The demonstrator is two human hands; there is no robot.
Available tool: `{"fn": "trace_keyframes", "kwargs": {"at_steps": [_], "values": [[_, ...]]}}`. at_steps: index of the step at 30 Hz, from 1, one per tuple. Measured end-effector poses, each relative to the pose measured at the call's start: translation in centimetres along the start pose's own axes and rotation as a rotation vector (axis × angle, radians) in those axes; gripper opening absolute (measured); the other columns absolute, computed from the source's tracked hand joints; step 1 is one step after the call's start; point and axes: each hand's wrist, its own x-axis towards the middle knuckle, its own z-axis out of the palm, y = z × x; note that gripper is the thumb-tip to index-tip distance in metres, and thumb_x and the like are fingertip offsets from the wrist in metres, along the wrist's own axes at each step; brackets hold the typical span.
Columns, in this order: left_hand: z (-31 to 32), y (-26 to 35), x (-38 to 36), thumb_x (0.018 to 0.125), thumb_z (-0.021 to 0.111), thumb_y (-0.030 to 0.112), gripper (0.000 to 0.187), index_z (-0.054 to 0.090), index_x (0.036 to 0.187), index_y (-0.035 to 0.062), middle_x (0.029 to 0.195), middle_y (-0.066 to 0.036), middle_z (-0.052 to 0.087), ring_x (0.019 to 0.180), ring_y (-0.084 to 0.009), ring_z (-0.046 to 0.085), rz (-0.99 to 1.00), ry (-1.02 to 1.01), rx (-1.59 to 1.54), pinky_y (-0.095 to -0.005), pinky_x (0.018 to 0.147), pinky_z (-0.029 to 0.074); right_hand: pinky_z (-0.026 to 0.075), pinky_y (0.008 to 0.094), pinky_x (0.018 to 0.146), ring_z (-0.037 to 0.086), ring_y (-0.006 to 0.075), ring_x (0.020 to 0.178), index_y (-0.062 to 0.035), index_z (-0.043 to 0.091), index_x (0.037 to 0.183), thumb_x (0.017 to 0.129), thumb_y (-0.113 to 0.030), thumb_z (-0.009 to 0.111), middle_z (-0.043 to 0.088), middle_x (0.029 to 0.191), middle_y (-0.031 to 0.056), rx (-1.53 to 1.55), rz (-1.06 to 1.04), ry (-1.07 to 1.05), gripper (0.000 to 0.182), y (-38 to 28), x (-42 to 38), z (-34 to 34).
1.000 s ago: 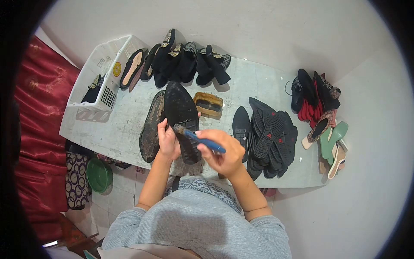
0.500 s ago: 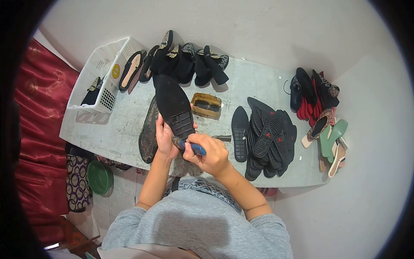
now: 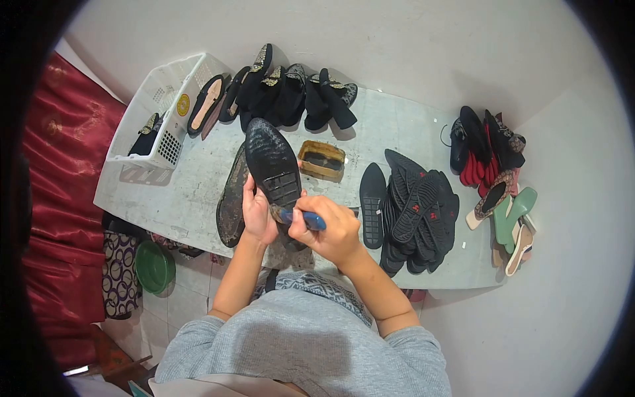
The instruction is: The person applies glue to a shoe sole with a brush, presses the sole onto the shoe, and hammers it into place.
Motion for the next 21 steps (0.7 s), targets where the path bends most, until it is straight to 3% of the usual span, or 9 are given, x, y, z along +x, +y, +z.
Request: {"fn": "trace_keyframes", "kwargs": {"at_steps": [5,7,12,15,17,21], "values": [[1.8,-0.6,0.1,0.092,0.016,0.053,0.066,0.040,0.130,0.0039,0.127,-0.011,0.050,0.086,-0.0240,0.059,0.016,0.082,0.031,-0.0378,0.078,0.050,0.051,0.0272,0.056,0.063,0.0206,0.061,-0.0011,0.060,0.080,0.073,-0.006,0.066,0.064,0.075,0.0082,0.171,0.020,0.141,0.010,0.3,-0.2,0.8],[1.9,-0.6,0.2,0.092,0.016,0.053,0.066,0.041,0.129,0.0037,0.126,-0.011,0.051,0.085,-0.0239,0.059,0.007,0.143,0.032,-0.0376,0.078,0.050,0.052,0.0279,0.057,0.064,0.0213,0.062,-0.0012,0.060,0.080,0.074,-0.006,0.065,0.064,0.076,0.0083,0.195,-0.080,0.169,0.010,0.2,0.0,1.2],[0.7,-0.4,0.2,0.093,0.017,0.052,0.065,0.042,0.128,0.0040,0.124,-0.011,0.053,0.090,-0.0227,0.059,-0.008,-0.012,0.062,-0.0367,0.081,0.049,0.051,0.0270,0.055,0.063,0.0202,0.061,-0.0014,0.059,0.078,0.072,-0.004,0.064,0.064,0.075,0.0077,0.065,-0.105,0.128,0.008,0.6,-0.4,0.4],[0.9,-0.4,0.2,0.092,0.017,0.053,0.065,0.042,0.128,0.0040,0.124,-0.011,0.053,0.091,-0.0220,0.059,-0.023,0.013,0.061,-0.0360,0.081,0.049,0.051,0.0267,0.055,0.063,0.0198,0.061,-0.0013,0.059,0.078,0.071,-0.003,0.063,0.064,0.075,0.0075,0.044,0.010,0.011,0.008,0.3,-0.4,-0.2],[1.1,-0.5,0.1,0.092,0.017,0.053,0.065,0.042,0.128,0.0040,0.124,-0.011,0.052,0.091,-0.0221,0.059,-0.038,0.007,0.055,-0.0360,0.081,0.049,0.051,0.0268,0.055,0.063,0.0197,0.062,-0.0015,0.059,0.078,0.071,-0.003,0.063,0.064,0.075,0.0075,0.183,-0.003,0.113,0.008,0.7,-0.6,0.3],[1.6,-0.6,-0.1,0.092,0.018,0.052,0.065,0.041,0.128,0.0040,0.125,-0.012,0.052,0.091,-0.0224,0.059,-0.031,-0.016,0.082,-0.0360,0.082,0.049,0.051,0.0267,0.055,0.063,0.0194,0.061,-0.0019,0.059,0.079,0.071,-0.003,0.063,0.064,0.075,0.0072,0.172,-0.102,0.186,0.009,0.2,-0.3,1.0]]}}
